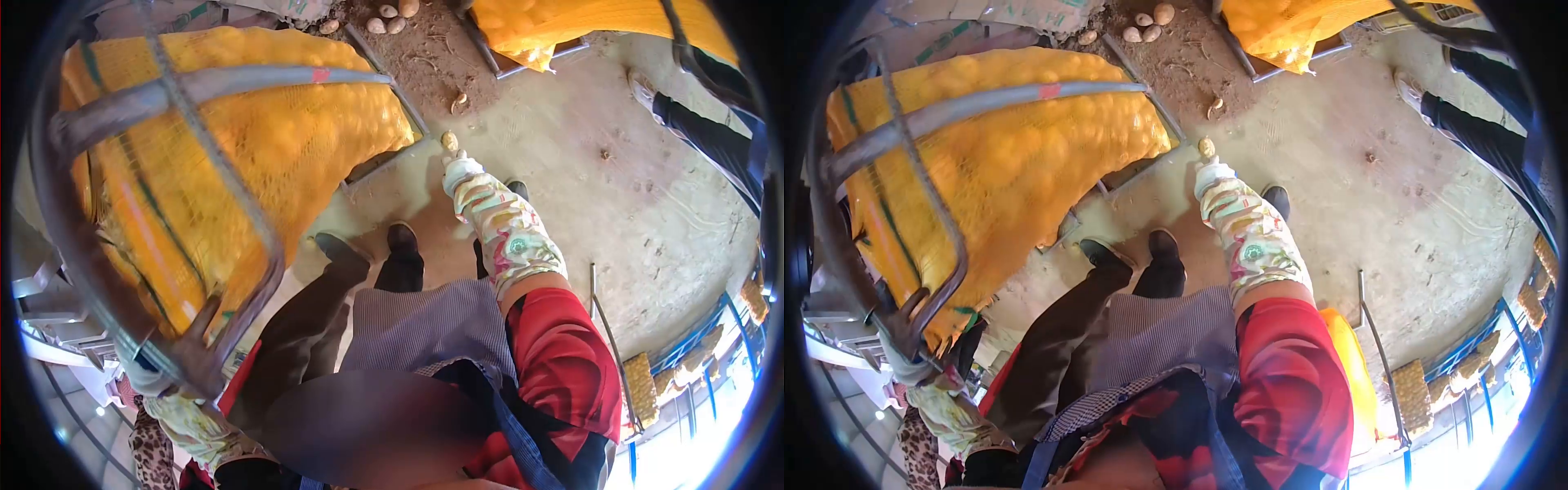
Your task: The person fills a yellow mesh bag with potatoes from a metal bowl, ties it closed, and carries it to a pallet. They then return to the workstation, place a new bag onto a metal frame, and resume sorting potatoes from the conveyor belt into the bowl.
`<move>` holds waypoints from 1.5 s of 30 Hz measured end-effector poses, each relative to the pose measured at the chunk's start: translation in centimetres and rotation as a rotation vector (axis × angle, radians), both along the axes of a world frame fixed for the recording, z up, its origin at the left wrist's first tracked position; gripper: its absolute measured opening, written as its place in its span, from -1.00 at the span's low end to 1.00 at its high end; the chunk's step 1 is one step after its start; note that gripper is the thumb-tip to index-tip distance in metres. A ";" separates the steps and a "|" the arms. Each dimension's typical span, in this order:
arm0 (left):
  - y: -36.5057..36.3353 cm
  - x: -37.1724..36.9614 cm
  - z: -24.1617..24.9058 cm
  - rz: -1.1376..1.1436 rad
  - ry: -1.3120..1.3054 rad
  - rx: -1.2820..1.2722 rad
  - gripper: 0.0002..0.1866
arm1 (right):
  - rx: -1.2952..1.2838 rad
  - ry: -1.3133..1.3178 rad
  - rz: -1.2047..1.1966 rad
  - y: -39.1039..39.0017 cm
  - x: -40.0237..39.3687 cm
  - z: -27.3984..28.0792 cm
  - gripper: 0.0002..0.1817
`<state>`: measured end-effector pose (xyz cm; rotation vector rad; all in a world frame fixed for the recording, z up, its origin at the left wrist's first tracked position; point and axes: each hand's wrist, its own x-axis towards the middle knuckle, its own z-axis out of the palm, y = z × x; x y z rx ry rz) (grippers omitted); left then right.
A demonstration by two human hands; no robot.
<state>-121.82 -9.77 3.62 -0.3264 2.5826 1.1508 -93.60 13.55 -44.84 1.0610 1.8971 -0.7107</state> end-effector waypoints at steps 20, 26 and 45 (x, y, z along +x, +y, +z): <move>-0.4 -0.1 -2.8 0.171 -0.079 0.149 -0.81 | -0.067 0.109 0.058 1.4 -1.9 -1.1 -0.59; -0.6 -0.9 1.5 0.133 -0.187 0.167 -0.78 | -0.190 0.612 -0.030 -2.8 0.8 19.2 -0.74; 0.4 -1.9 -1.8 0.060 -0.220 -0.118 -0.59 | -0.971 0.777 -0.445 -0.3 -23.8 50.9 -0.50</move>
